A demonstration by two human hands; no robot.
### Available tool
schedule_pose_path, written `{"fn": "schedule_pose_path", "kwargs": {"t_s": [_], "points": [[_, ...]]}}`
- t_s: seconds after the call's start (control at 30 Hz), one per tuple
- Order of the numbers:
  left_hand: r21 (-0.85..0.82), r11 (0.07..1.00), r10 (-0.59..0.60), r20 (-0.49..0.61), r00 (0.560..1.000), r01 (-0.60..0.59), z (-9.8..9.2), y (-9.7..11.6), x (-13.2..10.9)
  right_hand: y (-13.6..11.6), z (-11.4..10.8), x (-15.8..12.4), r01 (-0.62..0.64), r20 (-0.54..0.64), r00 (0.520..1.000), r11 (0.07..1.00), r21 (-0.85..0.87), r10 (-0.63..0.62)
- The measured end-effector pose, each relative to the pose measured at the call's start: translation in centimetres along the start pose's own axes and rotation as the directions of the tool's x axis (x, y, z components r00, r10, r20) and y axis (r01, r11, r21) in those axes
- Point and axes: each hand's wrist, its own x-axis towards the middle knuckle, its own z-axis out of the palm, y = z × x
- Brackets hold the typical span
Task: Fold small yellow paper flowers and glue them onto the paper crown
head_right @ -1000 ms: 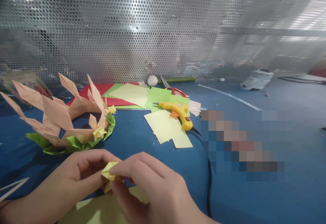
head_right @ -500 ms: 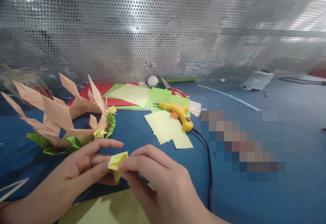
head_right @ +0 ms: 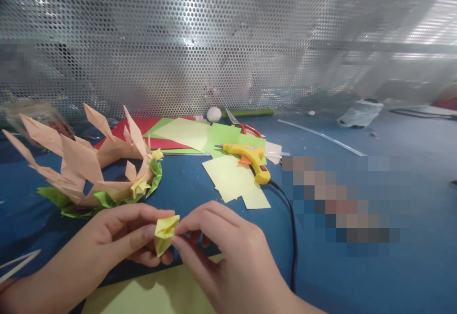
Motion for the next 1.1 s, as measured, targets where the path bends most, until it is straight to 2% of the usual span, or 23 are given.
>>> {"fn": "schedule_pose_path", "kwargs": {"t_s": [0.2,0.53,0.77,0.9,1.03,1.1], "points": [[0.009,0.998,0.059,0.059,0.997,-0.06,0.0,0.0,0.1,0.3,0.2,0.0,0.101,-0.016,0.995,0.995,0.026,-0.101],[0.044,0.998,0.041,0.091,0.995,-0.045,-0.1,0.1,0.1,0.1,0.2,0.2,0.232,-0.031,0.973,0.969,0.081,-0.23],[0.055,0.998,0.004,0.126,0.992,-0.011,-0.5,-0.2,-0.1,0.4,0.0,0.1,0.272,0.021,0.962,0.961,0.042,-0.273],[0.143,0.99,-0.024,0.165,0.986,0.0,-0.5,-0.3,0.1,0.1,-0.2,0.2,0.311,0.054,0.95,0.949,-0.043,-0.309],[0.248,0.969,-0.07,0.218,0.973,0.015,-0.5,-0.3,-0.1,-0.6,-0.3,0.2,0.343,0.178,0.931,0.93,-0.131,-0.318],[0.309,0.951,-0.051,0.235,0.971,-0.025,-0.7,-0.3,-0.2,-0.9,-0.4,0.0,0.376,0.2,0.918,0.913,-0.161,-0.342]]}}
